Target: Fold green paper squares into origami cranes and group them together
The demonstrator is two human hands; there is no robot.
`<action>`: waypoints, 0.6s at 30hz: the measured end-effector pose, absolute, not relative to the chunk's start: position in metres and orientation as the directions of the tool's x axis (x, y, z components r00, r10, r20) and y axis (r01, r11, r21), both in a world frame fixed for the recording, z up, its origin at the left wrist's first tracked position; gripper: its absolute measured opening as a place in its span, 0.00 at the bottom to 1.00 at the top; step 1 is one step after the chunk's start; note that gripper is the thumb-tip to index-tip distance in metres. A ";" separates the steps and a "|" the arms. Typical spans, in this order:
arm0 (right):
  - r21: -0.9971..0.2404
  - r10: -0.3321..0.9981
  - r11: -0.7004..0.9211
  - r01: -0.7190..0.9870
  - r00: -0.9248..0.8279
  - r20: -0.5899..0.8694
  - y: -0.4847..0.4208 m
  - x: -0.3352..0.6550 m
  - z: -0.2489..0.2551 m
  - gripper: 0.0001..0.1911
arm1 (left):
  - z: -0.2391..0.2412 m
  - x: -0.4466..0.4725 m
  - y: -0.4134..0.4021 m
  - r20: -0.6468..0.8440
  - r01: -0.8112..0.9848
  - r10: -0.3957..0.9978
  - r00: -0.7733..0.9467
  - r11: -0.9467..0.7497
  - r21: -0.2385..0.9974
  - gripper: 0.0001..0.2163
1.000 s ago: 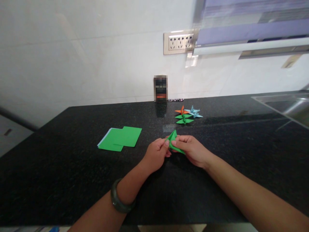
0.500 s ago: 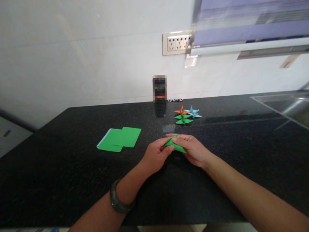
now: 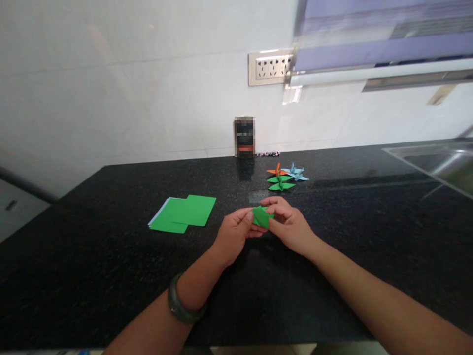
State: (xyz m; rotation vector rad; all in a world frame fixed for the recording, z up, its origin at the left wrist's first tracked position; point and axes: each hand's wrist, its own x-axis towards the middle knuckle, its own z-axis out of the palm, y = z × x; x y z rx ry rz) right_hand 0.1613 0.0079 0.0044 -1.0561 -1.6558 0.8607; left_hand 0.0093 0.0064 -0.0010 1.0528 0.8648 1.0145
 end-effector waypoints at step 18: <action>-0.528 0.720 0.682 0.505 -0.337 0.607 0.005 0.169 0.014 0.04 | -0.002 0.006 0.009 -0.280 -0.314 0.818 0.502 0.474 0.823 0.12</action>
